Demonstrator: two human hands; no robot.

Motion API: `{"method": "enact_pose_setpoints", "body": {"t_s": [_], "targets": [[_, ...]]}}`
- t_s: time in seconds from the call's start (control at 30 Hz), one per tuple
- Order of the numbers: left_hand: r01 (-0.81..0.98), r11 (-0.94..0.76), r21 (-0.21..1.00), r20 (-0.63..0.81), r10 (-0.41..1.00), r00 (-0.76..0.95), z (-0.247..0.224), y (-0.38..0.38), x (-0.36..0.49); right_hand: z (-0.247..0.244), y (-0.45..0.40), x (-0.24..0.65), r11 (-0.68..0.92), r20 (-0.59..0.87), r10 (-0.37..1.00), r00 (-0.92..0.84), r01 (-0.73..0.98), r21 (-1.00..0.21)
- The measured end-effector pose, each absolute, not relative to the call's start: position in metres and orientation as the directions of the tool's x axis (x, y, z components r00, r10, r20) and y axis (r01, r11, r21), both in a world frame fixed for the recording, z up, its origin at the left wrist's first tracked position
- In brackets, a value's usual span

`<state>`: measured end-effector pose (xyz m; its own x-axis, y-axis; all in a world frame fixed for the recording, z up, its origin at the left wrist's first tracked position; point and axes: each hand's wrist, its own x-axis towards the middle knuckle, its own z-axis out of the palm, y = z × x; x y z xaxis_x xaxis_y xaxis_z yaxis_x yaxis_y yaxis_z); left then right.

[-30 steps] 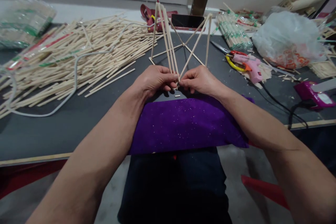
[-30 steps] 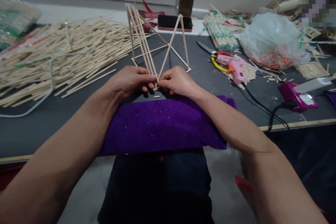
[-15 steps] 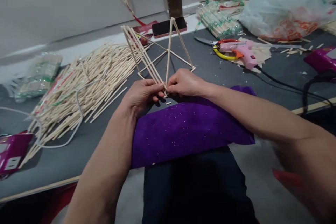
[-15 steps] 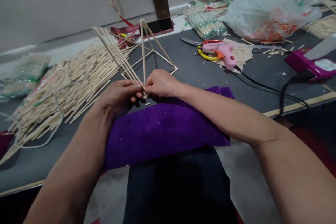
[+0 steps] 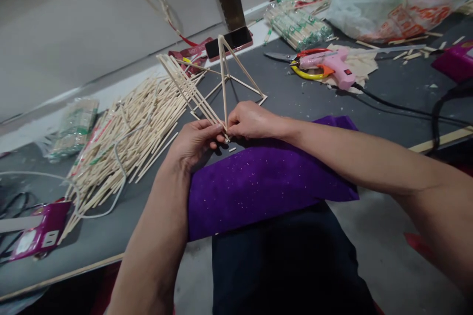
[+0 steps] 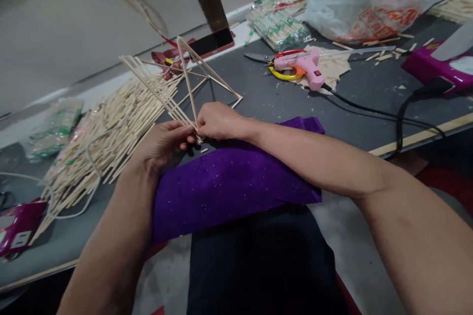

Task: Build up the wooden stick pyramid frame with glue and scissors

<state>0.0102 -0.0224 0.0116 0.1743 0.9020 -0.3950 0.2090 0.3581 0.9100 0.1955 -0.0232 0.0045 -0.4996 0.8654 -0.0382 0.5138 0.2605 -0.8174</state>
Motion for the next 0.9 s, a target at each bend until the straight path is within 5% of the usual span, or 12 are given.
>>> {"method": "enact_pose_setpoints", "body": {"t_s": [0.9], "targets": [[0.215, 0.364, 0.906, -0.401, 0.901, 0.164, 0.0083, -0.0213, 0.01, 0.0029, -0.0237, 0.1943, 0.26, -0.038, 0.876, -0.481, 0.537, -0.802]]}}
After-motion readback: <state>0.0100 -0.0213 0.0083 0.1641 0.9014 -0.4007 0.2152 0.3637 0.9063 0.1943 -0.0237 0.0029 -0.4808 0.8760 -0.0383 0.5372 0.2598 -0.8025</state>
